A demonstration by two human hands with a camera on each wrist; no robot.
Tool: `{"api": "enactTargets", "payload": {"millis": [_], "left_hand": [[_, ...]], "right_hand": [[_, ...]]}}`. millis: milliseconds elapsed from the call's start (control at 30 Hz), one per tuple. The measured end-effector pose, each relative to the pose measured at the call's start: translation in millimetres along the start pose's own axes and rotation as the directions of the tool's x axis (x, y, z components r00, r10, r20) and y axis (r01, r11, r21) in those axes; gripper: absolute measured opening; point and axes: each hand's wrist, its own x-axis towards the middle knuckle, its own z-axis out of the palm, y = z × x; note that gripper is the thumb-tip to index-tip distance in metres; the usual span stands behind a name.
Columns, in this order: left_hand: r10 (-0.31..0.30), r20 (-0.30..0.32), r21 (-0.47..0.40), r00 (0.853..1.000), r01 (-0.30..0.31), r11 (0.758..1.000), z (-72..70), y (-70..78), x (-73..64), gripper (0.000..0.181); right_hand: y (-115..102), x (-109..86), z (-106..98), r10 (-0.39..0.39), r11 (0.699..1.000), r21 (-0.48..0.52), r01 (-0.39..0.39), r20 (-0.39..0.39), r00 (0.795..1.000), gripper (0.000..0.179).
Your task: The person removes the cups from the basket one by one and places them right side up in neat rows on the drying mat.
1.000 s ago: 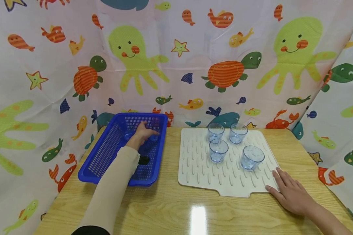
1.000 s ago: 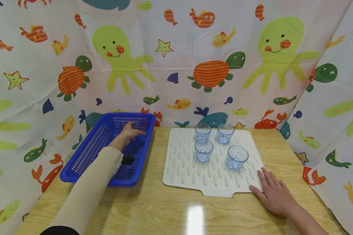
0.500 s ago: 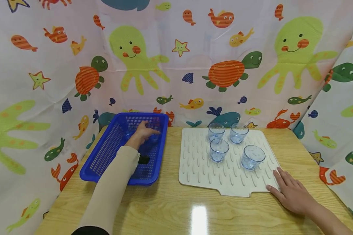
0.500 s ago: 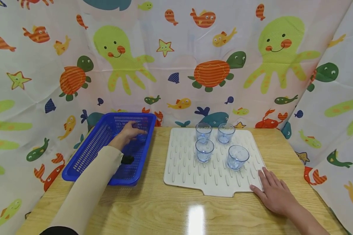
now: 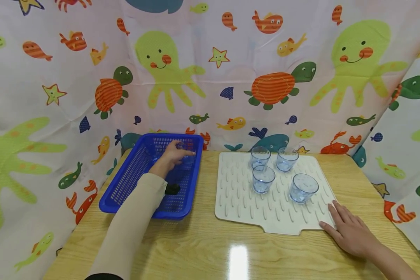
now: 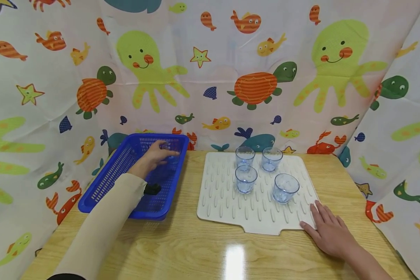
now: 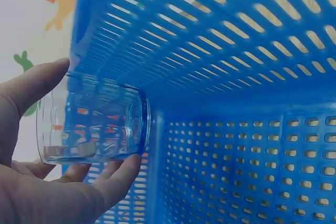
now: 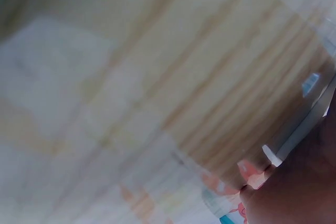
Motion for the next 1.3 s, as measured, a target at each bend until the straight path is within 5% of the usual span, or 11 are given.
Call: {"api": "enactTargets", "payload": {"millis": [833, 1300], "left_hand": [[0.104, 0.022, -0.06, 0.994, -0.103, 0.993, -9.9, 28.2, -38.3, 0.09], [0.107, 0.021, -0.044, 0.994, -0.106, 0.993, -11.1, 29.1, -47.4, 0.089]], "right_hand": [[2.7, 0.6, 2.0, -0.008, 1.0, -0.01, 0.008, -0.002, 1.0, 0.086], [0.3, 0.2, 0.7, -0.005, 1.0, 0.002, 0.005, 0.006, 1.0, 0.086]]}}
